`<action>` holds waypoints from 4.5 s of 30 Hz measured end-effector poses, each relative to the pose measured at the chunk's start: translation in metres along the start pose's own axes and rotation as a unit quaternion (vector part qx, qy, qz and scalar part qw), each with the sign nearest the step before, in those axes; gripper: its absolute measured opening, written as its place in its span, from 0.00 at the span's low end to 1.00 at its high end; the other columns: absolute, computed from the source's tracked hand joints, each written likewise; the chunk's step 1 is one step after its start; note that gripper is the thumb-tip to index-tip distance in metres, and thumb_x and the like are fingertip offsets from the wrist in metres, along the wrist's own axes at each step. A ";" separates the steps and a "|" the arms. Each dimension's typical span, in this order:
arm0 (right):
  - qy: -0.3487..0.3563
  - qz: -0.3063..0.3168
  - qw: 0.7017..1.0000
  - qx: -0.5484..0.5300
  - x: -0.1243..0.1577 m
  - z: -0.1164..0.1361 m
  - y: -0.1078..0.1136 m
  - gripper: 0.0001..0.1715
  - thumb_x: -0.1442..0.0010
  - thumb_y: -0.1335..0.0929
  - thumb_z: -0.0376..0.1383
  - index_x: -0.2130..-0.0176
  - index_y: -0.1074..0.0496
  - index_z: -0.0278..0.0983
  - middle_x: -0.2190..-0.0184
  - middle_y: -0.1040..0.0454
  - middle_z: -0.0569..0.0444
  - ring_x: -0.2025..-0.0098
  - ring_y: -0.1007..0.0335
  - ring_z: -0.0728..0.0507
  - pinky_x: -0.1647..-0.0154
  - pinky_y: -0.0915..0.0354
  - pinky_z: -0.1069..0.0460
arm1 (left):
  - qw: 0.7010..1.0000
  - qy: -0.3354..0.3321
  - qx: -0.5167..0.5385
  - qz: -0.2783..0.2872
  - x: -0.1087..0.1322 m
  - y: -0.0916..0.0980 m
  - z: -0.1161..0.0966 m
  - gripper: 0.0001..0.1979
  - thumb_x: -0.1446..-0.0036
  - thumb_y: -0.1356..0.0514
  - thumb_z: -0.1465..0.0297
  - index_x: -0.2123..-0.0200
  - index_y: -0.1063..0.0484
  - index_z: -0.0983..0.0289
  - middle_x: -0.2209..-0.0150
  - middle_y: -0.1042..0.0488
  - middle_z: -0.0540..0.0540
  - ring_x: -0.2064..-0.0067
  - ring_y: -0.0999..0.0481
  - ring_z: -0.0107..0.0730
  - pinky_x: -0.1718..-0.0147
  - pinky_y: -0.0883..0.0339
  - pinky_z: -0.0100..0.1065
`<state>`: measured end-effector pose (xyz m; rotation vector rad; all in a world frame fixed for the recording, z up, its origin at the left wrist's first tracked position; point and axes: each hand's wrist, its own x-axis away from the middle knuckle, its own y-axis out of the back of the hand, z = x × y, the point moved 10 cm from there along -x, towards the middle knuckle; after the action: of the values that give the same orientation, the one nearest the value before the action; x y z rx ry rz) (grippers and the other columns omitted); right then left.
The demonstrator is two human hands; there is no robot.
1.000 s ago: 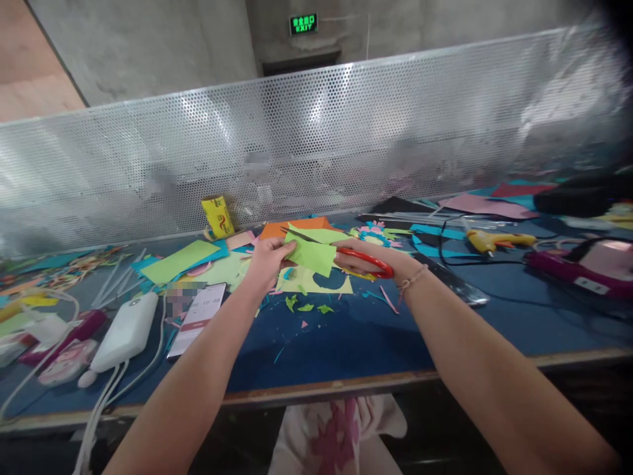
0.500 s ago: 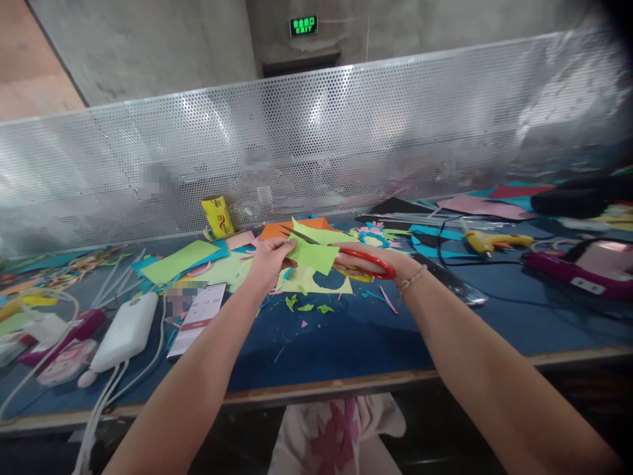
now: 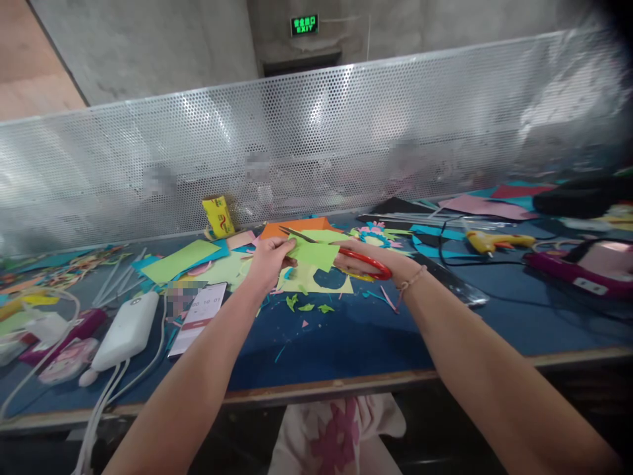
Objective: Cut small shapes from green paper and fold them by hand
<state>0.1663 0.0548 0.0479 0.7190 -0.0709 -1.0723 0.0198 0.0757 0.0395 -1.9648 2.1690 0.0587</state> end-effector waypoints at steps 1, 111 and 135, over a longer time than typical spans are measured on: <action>0.001 0.025 1.000 0.001 0.002 0.003 -0.004 0.13 0.48 0.36 0.45 0.74 0.35 0.38 0.83 0.38 0.60 0.82 0.44 0.53 0.83 0.46 0.56 | 1.000 0.000 0.000 0.001 0.000 0.000 0.000 0.11 0.62 0.36 0.67 0.79 0.34 0.68 0.83 0.38 0.47 0.81 0.33 0.22 0.81 0.37 0.26; -0.102 0.232 0.831 -0.495 -0.001 0.002 -0.082 0.31 0.41 0.51 0.54 0.65 0.38 0.32 0.76 0.41 0.55 0.80 0.50 0.53 0.80 0.51 0.57 | 0.962 -0.078 0.256 -0.058 -0.021 0.033 0.002 0.13 0.65 0.33 0.75 0.72 0.29 0.69 0.71 0.25 0.54 0.69 0.26 0.29 0.65 0.32 0.32; -0.101 0.213 0.823 -0.517 -0.004 0.010 -0.087 0.31 0.44 0.49 0.57 0.69 0.41 0.33 0.83 0.45 0.60 0.86 0.59 0.57 0.89 0.60 0.61 | 0.962 -0.106 0.252 -0.007 -0.015 0.018 -0.008 0.12 0.64 0.34 0.74 0.71 0.29 0.68 0.68 0.24 0.55 0.66 0.25 0.31 0.61 0.32 0.35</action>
<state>0.0933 0.0291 0.0075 -0.3982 0.1629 -0.5968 0.0023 0.0907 0.0485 -1.6027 1.8078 -0.2501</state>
